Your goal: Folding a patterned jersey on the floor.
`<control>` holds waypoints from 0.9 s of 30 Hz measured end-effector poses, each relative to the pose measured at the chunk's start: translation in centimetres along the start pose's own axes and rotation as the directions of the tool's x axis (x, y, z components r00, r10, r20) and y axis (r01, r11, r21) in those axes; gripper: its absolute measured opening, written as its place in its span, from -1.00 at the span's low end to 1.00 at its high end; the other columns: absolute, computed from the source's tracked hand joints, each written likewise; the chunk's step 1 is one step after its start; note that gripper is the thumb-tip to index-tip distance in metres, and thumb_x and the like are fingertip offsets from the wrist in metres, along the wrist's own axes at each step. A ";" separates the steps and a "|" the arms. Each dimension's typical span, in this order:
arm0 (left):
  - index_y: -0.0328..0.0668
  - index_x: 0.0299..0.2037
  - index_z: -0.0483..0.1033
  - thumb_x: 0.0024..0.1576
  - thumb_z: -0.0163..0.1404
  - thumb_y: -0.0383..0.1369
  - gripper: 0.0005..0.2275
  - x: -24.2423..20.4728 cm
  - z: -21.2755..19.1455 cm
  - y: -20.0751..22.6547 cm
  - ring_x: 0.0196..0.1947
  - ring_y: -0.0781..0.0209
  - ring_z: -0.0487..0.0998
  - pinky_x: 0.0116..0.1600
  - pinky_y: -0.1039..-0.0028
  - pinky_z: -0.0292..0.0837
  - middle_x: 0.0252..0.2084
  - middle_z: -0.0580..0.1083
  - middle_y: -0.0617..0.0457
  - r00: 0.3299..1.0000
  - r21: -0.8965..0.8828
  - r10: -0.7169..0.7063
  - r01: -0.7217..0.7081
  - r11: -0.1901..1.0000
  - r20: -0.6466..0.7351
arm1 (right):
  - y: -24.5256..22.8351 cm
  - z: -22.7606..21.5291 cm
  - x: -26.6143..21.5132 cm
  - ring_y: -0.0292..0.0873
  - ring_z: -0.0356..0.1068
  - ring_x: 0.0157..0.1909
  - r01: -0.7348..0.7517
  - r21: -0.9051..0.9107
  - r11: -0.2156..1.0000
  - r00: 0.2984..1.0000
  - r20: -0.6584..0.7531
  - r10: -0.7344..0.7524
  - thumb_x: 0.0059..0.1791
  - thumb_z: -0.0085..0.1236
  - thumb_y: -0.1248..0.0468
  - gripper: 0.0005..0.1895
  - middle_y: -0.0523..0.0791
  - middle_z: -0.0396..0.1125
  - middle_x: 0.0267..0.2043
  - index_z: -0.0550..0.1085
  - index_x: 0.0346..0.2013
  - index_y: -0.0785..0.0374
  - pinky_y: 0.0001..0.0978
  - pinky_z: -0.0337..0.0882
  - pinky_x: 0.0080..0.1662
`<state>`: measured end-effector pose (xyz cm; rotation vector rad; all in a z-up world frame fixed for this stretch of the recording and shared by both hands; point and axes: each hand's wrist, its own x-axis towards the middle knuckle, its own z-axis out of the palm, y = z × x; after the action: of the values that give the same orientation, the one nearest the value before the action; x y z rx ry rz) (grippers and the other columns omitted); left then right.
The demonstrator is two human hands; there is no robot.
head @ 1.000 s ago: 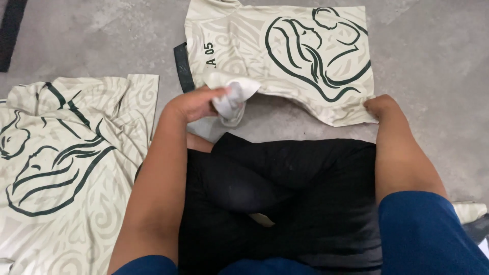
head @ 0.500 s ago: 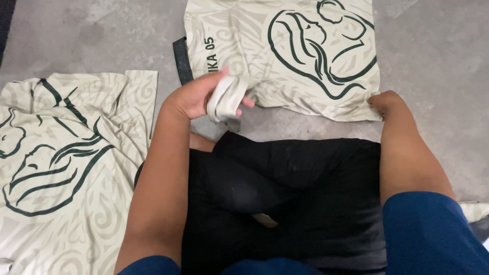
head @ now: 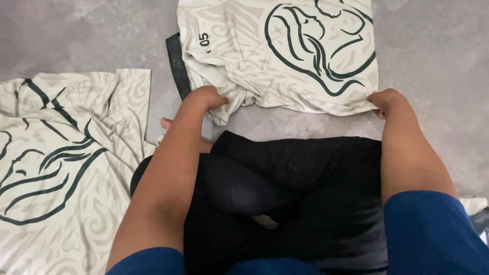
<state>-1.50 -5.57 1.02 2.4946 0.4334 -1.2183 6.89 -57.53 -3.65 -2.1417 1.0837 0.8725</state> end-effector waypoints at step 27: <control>-0.02 0.49 0.22 0.35 -0.62 0.13 -0.34 14.7 -17.5 4.4 0.56 -0.21 -0.13 0.40 -0.18 0.10 0.58 0.08 -0.05 0.703 0.298 0.509 -0.413 0.861 -0.497 | -18.5 2.3 0.8 0.34 -0.44 0.63 0.503 -0.426 0.752 0.725 -0.265 -0.636 0.12 -0.48 -0.28 -0.29 0.00 -0.35 0.69 0.07 0.57 -0.29 0.51 -0.32 0.45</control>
<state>21.15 -0.40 0.09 2.8322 -0.1916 -0.3115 22.16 -46.95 -1.94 -2.7930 0.3599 0.3274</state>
